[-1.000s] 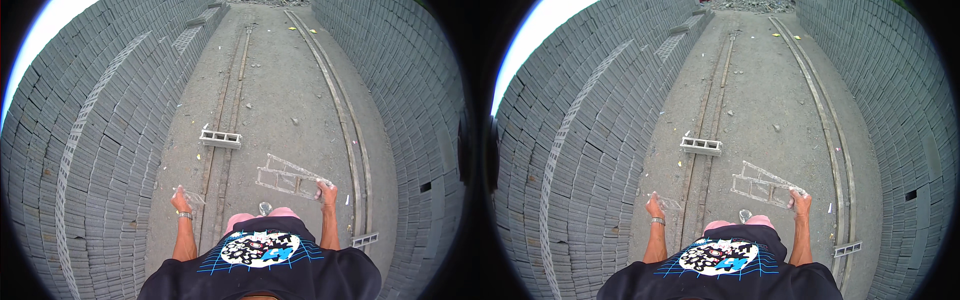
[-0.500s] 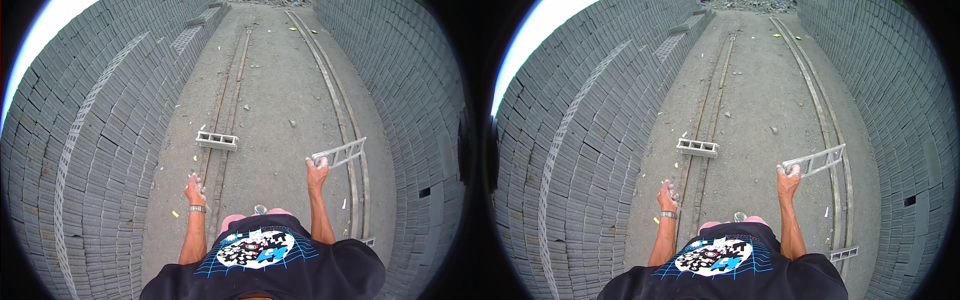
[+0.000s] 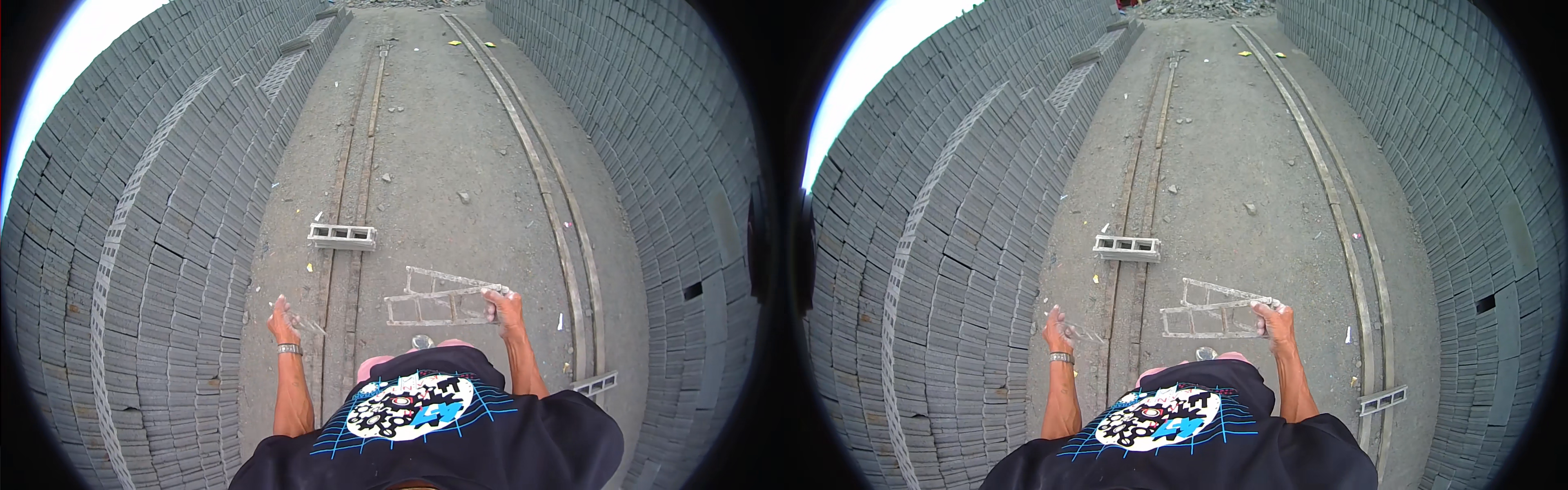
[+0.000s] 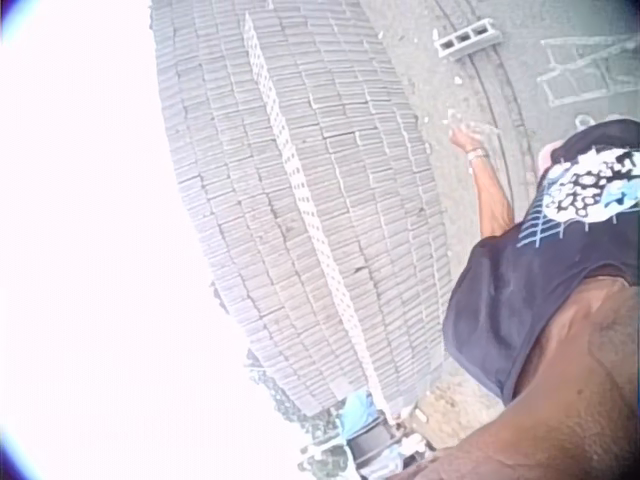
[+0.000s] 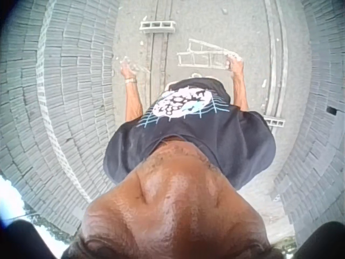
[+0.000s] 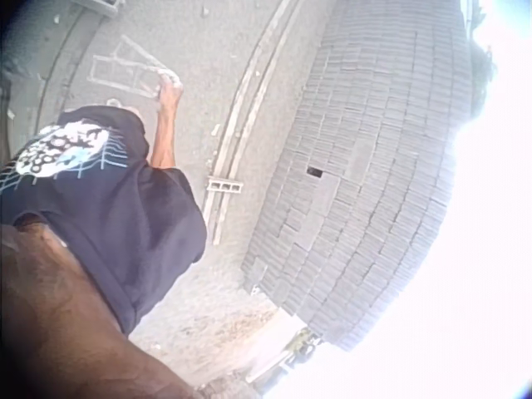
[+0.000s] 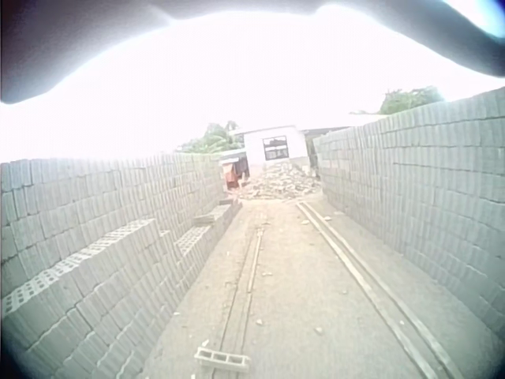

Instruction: The person carries concrete hollow blocks across the work area and stacks them onto a pile of blocks by hand.

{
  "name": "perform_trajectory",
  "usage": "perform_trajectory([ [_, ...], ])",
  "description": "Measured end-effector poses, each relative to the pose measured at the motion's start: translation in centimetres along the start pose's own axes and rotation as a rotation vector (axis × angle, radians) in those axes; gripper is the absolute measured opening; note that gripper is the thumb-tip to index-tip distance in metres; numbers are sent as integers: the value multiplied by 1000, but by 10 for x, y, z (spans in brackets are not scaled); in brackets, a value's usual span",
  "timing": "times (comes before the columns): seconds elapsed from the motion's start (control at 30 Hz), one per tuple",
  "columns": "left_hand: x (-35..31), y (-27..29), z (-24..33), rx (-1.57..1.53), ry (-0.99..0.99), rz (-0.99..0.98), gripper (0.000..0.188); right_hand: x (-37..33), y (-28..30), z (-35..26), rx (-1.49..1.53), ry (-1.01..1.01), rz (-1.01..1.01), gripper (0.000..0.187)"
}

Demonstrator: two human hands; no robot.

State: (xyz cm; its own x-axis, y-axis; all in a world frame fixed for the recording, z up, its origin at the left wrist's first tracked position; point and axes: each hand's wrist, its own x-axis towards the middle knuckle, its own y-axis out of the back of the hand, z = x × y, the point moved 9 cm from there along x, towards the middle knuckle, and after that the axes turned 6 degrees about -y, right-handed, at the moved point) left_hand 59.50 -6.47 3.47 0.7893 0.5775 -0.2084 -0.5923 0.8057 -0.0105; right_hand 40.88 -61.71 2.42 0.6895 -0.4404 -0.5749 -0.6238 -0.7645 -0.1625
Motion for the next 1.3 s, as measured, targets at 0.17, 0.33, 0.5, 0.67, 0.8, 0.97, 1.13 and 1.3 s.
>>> perform_trajectory([
  [0.17, 3, 134, 2, -228, 52, 210, 35, 26, 70, -67, -160, 154, 313, 18],
  [0.33, -25, 97, -4, -51, 33, 270, 32, 58, 101, -114, 20, 430, 517, 19],
  [0.5, -83, -68, -19, -105, 89, -28, 22, 30, -3, -107, -215, 645, 415, 18],
  [0.67, -175, -234, -4, -300, 306, -450, 23, -24, -138, -2, -649, 396, -287, 21],
  [0.8, -175, -254, 18, -95, 61, -616, 23, -16, -147, -6, -550, 223, -332, 23],
  [0.97, -99, -179, -5, -109, 141, -468, 26, -3, -187, 9, -473, 88, -430, 27],
  [1.13, -84, -133, -33, -124, 242, -500, 29, -9, -262, 3, -723, 224, -434, 30],
  [1.3, -95, -154, -27, -271, 421, -629, 40, 11, -320, -16, -605, 251, -369, 28],
])
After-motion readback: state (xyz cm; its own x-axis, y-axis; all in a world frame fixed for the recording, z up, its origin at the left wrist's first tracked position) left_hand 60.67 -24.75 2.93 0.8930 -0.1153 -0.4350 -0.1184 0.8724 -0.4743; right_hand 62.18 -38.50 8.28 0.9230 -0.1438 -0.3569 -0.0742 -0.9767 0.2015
